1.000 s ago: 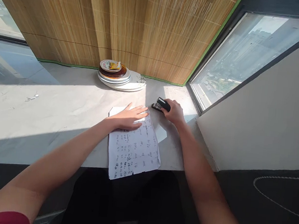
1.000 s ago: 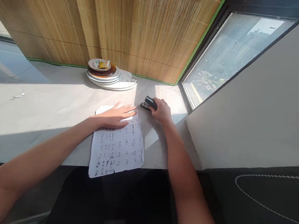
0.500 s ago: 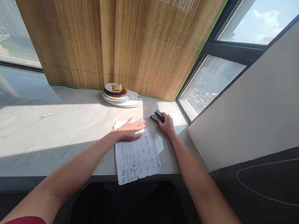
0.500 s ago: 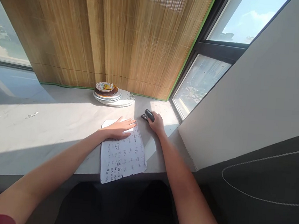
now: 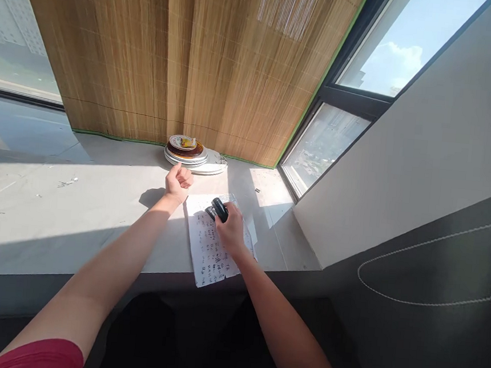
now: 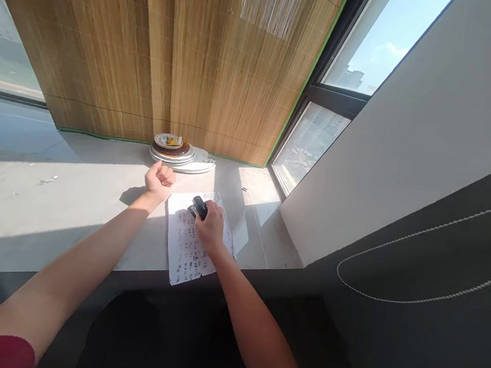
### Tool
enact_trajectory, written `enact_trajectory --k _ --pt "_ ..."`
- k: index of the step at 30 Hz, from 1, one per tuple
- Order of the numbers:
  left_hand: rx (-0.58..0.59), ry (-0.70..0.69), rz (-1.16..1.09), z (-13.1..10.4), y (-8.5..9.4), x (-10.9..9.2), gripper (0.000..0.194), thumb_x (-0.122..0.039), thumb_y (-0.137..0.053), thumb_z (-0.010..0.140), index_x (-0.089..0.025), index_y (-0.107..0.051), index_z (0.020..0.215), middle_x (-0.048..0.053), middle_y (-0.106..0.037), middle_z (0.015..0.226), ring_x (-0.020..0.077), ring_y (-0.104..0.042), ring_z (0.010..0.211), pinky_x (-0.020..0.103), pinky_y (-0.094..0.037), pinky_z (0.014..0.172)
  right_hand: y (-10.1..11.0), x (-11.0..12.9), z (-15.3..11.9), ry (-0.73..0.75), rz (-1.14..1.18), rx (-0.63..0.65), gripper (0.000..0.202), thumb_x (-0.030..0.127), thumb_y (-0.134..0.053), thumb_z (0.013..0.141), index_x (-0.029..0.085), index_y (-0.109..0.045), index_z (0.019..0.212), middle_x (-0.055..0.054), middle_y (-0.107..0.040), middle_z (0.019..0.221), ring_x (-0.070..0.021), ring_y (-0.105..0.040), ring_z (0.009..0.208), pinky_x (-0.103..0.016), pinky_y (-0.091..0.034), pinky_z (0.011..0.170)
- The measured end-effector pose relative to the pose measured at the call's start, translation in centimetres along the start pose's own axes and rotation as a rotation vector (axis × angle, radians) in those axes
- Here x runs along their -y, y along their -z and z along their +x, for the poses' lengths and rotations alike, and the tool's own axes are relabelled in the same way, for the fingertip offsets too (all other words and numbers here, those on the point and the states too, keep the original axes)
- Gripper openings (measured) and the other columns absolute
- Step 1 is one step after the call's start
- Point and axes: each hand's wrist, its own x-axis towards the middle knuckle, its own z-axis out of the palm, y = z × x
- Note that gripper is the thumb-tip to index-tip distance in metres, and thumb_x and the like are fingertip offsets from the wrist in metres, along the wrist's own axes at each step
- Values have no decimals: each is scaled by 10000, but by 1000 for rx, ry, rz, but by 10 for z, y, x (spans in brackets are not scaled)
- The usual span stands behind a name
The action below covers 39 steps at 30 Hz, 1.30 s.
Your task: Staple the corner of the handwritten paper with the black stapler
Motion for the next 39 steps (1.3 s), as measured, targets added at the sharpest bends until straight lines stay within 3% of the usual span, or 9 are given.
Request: enact_trajectory --k 3,11,15,17,21,27,33,36,39 --pt "27 33 -84 -1 1 -3 526 -347 -270 1170 -232 -91 689 -44 -63 580 141 -50 572 305 -161 549 9 -16 1 -39 -37 -3 241 322 -591 939 290 -641 1172 -117 -712 1176 -344 -668 1116 -472 -591 879" --pt "122 140 -189 3 -2 2 572 -392 -276 1173 -236 -109 650 -43 -77 599 136 -40 573 292 -153 526 84 -88 19 -287 -8 -62 432 526 -746 832 269 -656 1168 -117 -751 1135 -337 -720 1029 -425 -585 809" --pt "155 175 -203 3 -2 3 599 -415 -287 1171 -238 -119 623 -48 -66 592 127 -39 552 277 -154 501 104 -113 48 -246 48 -273 353 542 -458 1011 257 -651 1087 -125 -721 1152 -291 -684 1025 -396 -569 809" --pt "169 183 -213 4 0 4 627 -458 -307 1165 -235 -116 611 -54 -57 585 118 -40 530 267 -154 484 101 -121 68 -156 -131 -325 287 369 -413 987 236 -639 1105 -135 -696 1189 -295 -648 1099 -423 -567 885" --pt "174 198 -216 6 3 5 701 -578 -477 1103 -242 -120 602 -72 -77 554 99 -65 486 258 -181 452 80 -129 97 -15 -421 -92 384 177 -505 878 197 -677 1221 -187 -657 1394 -339 -579 1320 -498 -537 1056" --pt "143 195 -161 4 4 4 587 -425 -370 1129 -237 -109 638 -59 -62 573 108 -67 505 257 -183 470 67 -128 108 -134 -616 175 595 268 -376 1081 177 -418 1668 -183 -303 1822 -344 -220 1710 -596 -291 1327" --pt "-53 101 150 7 6 1 489 -399 -371 1082 -238 -122 692 -49 -105 591 112 -148 517 259 -258 520 59 -106 111 -154 -609 344 646 340 -283 1136 161 -272 1757 -143 -170 1866 -297 -101 1746 -582 -106 1387" --pt "-201 72 287 2 14 -4 444 -431 -367 1069 -252 -165 716 -54 -142 595 123 -184 513 268 -264 520 34 -82 112 -119 -564 377 649 359 -241 1147 169 -253 1768 -120 -154 1872 -281 -88 1748 -580 -76 1392" --pt "-378 30 492 -24 35 -14 369 -503 -424 1037 -273 -331 764 -28 -377 644 164 -453 594 285 -391 578 -4 -48 112 -63 -489 385 649 385 -242 1147 204 -274 1769 -85 -175 1872 -278 -105 1745 -563 -72 1395"
